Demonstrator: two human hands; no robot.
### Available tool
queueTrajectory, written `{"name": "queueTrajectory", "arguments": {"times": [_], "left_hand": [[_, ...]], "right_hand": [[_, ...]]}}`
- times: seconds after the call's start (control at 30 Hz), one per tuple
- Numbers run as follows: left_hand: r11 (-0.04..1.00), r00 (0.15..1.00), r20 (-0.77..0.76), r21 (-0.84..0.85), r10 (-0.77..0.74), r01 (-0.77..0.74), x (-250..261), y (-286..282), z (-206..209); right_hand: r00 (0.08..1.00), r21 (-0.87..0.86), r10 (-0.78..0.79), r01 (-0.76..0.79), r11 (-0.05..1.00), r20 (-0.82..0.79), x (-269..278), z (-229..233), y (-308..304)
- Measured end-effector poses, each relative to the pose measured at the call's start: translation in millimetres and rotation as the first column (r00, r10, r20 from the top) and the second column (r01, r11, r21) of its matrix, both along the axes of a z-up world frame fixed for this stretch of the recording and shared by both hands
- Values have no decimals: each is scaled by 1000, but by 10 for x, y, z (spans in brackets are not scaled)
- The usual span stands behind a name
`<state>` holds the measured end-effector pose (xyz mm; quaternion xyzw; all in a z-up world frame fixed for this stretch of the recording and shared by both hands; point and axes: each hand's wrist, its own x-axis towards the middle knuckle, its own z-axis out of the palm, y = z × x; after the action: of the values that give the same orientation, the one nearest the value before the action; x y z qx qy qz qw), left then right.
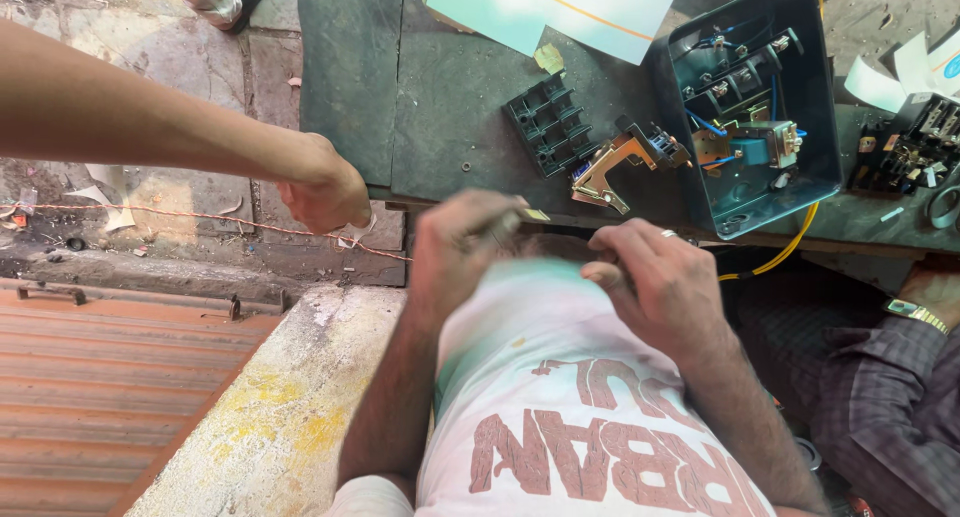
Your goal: The person disassembles a small electrical component, removes parts, and uses a screwdriver to adjust internal wiring and terminals inside a plastic housing. They then reassemble the component and place it back into the housing.
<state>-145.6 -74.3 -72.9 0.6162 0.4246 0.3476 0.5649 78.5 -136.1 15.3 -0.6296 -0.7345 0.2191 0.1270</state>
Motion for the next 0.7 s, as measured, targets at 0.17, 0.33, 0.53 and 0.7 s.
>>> {"name": "queueTrajectory", "arguments": {"times": [0.17,0.33,0.53,0.7], "left_hand": [[994,950,-313,108,10,26,54,376,-39],[980,881,-461,199,111,-20,72,511,62],[993,895,-435,-19,96,-116,31,560,399],[945,938,-332,328,104,11,295,566,615]], "right_hand": [[997,-27,-80,79,996,-16,35,60,-14],[980,62,-193,196,979,-49,216,141,-127],[877,105,-477,480,871,-58,666,189,-395],[802,190,-595,592,783,-49,1028,156,-638]]}}
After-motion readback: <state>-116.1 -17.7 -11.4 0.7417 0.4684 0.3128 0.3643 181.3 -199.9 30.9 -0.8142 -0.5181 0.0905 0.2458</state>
